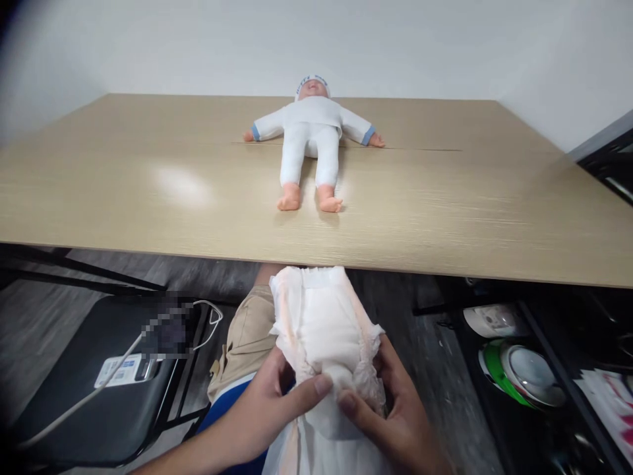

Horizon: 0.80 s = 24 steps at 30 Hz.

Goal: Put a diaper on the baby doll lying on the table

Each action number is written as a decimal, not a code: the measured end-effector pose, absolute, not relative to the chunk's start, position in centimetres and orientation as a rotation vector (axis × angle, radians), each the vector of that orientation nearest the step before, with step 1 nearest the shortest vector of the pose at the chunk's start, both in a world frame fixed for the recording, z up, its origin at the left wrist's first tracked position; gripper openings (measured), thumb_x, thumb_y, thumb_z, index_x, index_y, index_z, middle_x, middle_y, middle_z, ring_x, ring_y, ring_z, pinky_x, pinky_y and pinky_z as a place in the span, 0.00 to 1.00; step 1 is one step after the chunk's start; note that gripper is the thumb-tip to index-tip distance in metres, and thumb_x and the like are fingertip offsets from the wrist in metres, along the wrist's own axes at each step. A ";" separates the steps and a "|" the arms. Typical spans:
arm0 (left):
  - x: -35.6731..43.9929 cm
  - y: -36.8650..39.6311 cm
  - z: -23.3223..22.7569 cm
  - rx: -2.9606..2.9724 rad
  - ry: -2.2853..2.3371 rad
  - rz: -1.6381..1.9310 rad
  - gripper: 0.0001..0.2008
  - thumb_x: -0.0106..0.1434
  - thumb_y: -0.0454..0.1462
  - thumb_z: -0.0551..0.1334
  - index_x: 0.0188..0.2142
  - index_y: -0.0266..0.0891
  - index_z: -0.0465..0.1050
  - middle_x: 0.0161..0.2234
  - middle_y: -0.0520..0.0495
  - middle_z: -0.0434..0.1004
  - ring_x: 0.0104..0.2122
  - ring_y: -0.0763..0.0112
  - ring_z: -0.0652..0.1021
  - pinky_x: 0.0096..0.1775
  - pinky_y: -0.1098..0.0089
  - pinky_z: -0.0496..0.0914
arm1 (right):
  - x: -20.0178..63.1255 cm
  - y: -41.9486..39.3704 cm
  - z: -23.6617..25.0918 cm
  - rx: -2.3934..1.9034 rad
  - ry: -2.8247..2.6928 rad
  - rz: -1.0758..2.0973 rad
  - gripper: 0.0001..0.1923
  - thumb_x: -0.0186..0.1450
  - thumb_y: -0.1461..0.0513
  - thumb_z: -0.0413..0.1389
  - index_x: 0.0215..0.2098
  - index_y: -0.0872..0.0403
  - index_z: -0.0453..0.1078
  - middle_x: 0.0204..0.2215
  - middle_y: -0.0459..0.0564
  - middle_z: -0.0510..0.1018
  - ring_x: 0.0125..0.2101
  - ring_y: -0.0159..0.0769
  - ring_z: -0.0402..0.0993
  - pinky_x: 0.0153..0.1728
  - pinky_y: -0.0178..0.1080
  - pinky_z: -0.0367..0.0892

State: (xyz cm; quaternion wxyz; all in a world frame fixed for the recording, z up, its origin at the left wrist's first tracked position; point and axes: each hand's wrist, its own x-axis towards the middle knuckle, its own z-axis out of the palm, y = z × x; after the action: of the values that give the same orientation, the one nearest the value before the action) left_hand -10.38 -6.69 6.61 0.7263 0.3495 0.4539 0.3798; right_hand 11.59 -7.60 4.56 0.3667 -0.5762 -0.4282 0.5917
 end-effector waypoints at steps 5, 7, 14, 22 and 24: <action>-10.4 -6.1 9.5 0.857 0.955 1.033 0.46 0.70 0.45 0.75 0.77 0.48 0.52 0.70 0.36 0.74 0.70 0.47 0.75 0.70 0.50 0.70 | 9.9 -6.9 8.6 -1.365 -1.100 1.404 0.47 0.66 0.46 0.73 0.77 0.43 0.62 0.66 0.57 0.80 0.61 0.52 0.83 0.55 0.42 0.83; -10.3 -5.4 10.4 0.834 0.929 1.105 0.50 0.70 0.44 0.75 0.78 0.51 0.42 0.69 0.35 0.75 0.67 0.49 0.78 0.66 0.51 0.75 | 8.9 -5.8 10.1 -1.297 -1.094 1.372 0.48 0.65 0.47 0.75 0.77 0.44 0.62 0.66 0.57 0.81 0.59 0.51 0.84 0.55 0.42 0.83; -10.7 -0.8 9.8 0.751 0.952 1.341 0.56 0.66 0.42 0.78 0.77 0.54 0.36 0.62 0.37 0.82 0.54 0.54 0.87 0.54 0.57 0.81 | 6.6 0.1 8.6 -1.215 -1.120 1.469 0.56 0.63 0.47 0.76 0.80 0.46 0.52 0.52 0.56 0.89 0.48 0.51 0.89 0.43 0.44 0.86; -12.3 1.7 6.0 0.698 1.152 1.373 0.69 0.63 0.43 0.79 0.80 0.56 0.23 0.55 0.39 0.87 0.52 0.54 0.88 0.56 0.54 0.80 | 4.5 2.9 4.0 -1.263 -1.005 1.557 0.66 0.60 0.44 0.76 0.83 0.50 0.45 0.51 0.60 0.89 0.48 0.54 0.89 0.41 0.46 0.85; -12.1 1.2 5.2 0.658 1.216 1.370 0.67 0.62 0.45 0.80 0.80 0.54 0.28 0.56 0.36 0.86 0.54 0.52 0.87 0.57 0.53 0.80 | 4.1 2.4 3.7 -1.323 -0.922 1.536 0.67 0.59 0.43 0.77 0.83 0.52 0.44 0.51 0.61 0.89 0.48 0.55 0.89 0.44 0.47 0.85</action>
State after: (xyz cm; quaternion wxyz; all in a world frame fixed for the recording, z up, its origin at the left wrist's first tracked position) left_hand -12.12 1.22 5.25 0.5628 0.2793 0.5164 0.5818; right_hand 4.12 2.40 3.69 0.4416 -0.5330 -0.3716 0.6187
